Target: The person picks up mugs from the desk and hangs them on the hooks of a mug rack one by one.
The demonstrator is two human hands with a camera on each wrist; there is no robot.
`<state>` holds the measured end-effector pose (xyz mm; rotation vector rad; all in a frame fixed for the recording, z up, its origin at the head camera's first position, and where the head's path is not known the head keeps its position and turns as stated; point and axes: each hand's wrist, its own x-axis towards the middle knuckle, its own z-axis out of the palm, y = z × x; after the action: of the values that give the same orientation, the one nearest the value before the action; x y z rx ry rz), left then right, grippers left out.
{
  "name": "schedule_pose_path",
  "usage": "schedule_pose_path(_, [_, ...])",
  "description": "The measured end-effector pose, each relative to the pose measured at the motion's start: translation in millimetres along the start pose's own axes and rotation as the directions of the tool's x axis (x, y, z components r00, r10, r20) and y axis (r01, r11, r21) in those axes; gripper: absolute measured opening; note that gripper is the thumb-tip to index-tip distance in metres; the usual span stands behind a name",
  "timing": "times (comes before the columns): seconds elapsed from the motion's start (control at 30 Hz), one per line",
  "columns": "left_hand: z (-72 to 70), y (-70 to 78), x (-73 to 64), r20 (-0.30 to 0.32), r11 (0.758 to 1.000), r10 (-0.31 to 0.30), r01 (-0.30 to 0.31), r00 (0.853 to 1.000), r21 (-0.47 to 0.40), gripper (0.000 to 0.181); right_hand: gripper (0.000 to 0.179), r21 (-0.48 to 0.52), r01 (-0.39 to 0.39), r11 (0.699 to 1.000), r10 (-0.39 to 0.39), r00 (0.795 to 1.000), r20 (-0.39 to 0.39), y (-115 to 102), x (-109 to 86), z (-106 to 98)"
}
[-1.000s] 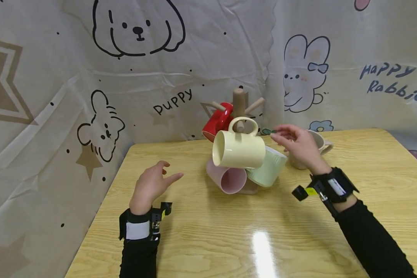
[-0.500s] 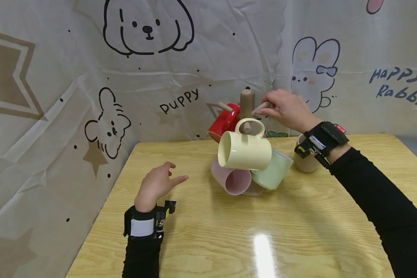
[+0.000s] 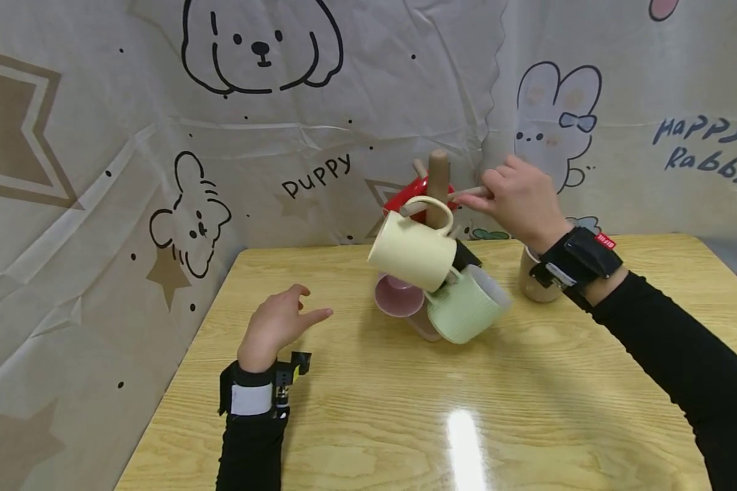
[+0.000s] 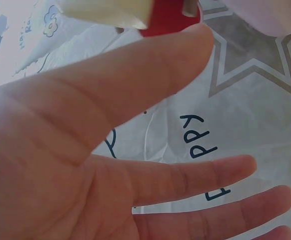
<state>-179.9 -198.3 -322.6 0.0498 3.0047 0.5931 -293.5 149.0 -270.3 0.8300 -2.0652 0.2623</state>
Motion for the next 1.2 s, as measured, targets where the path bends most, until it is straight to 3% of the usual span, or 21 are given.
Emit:
schedule_pose_path(0.2, [-1.2,-2.0,-0.6,0.01,1.0,-0.013,0.013,1.0,-0.002,0.064,0.048,0.144,-0.121,0.982,0.142,0.979,-0.147,-15.0,-5.5,8.9])
schedule_pose_path(0.43, [1.8,1.8,1.8,0.033,1.0,-0.025,0.025,0.999,0.0,0.064,0.042,0.085,-0.184,0.979,0.201,0.937,-0.286,-34.6,-8.6,21.6])
schedule_pose_path(0.63, [2.1,2.7,1.1,0.03,1.0,-0.023,0.023,0.999,0.013,0.064,0.033,0.015,-0.155,0.988,0.149,0.913,-0.38,-48.7,-4.4,29.2])
schedule_pose_path(0.8, [2.8,3.6,1.0,-0.006,1.0,-0.011,0.011,1.0,0.005,0.063,0.029,-0.067,-0.117,0.991,0.077,0.901,-0.427,-59.1,0.1,33.6])
schedule_pose_path(1.03, [4.6,5.0,0.8,-0.047,1.0,-0.004,0.004,0.999,0.0,0.061,0.026,-0.099,-0.073,0.992,0.024,0.906,-0.423,-64.0,0.8,32.5])
schedule_pose_path(1.1, [4.4,5.8,0.9,-0.05,1.0,-0.003,0.003,0.999,0.006,0.061,0.025,-0.102,-0.066,0.993,0.02,0.915,-0.403,-62.7,0.6,29.7])
schedule_pose_path(1.2, [3.7,6.5,1.0,-0.052,1.0,-0.001,0.002,0.999,0.01,0.06,0.03,-0.081,-0.039,0.996,0.011,0.945,-0.327,-59.3,-1.7,22.6])
